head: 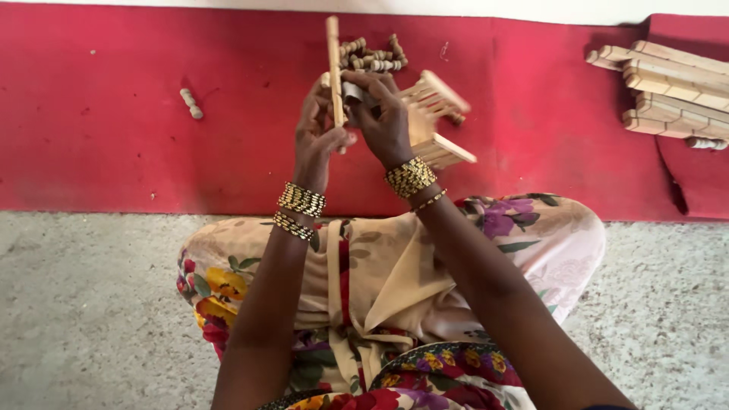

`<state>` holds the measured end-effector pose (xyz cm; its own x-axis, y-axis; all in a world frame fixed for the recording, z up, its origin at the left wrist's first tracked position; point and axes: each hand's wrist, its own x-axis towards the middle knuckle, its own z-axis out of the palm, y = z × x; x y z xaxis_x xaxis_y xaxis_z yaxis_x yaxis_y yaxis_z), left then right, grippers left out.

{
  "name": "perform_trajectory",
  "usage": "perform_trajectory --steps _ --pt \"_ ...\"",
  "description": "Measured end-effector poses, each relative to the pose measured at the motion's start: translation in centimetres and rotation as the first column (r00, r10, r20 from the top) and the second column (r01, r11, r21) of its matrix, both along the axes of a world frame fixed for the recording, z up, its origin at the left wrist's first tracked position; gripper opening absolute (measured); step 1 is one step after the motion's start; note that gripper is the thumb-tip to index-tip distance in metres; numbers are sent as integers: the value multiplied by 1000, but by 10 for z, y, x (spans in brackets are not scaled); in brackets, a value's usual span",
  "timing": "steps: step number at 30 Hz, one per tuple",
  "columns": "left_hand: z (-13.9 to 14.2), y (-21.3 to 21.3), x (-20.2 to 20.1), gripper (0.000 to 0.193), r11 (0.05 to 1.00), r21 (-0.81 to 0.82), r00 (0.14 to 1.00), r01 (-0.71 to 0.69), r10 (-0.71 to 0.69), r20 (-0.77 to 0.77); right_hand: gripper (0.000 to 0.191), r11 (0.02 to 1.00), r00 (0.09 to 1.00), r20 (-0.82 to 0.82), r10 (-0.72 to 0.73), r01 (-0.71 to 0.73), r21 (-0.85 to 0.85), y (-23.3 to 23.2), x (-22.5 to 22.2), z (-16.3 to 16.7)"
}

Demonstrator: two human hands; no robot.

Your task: The person sits on the floor and wipes small wooden beads and spools with a cloth, then assembles a small wooden toy cart by inserting dowels through the beads and fitting the axle pieces into the cart frame.

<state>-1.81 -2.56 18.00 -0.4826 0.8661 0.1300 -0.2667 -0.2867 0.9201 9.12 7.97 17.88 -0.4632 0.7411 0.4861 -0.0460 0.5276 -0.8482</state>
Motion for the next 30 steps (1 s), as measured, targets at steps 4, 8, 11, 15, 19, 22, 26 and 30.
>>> perform_trajectory --steps 4,8,11,15,19,22,26,30 --pt "13 13 14 27 985 171 967 -13 -31 253 33 981 986 -115 117 -133 -142 -8 9 24" --pt "8 30 23 32 940 271 961 -205 142 235 34 943 966 -248 70 -145 -300 2 12 21" --pt "10 36 21 56 959 242 895 -145 23 446 29 875 980 -180 88 -163 -457 17 29 18" --pt "28 47 8 47 992 123 986 -38 17 169 40 833 953 -171 250 -302 -464 28 57 28" --pt "47 59 5 54 993 -118 1000 29 -29 2 49 721 879 -353 321 -468 -511 10 58 40" --pt "49 68 17 51 967 -254 1000 -5 -3 -29 41 946 967 -177 181 -221 -240 3 46 39" --pt "36 86 26 55 948 -298 991 -110 83 -101 26 983 994 72 -78 89 -161 11 44 10" --pt "19 91 10 61 988 -119 971 -97 68 -228 32 986 933 322 -162 164 20 19 60 -25"
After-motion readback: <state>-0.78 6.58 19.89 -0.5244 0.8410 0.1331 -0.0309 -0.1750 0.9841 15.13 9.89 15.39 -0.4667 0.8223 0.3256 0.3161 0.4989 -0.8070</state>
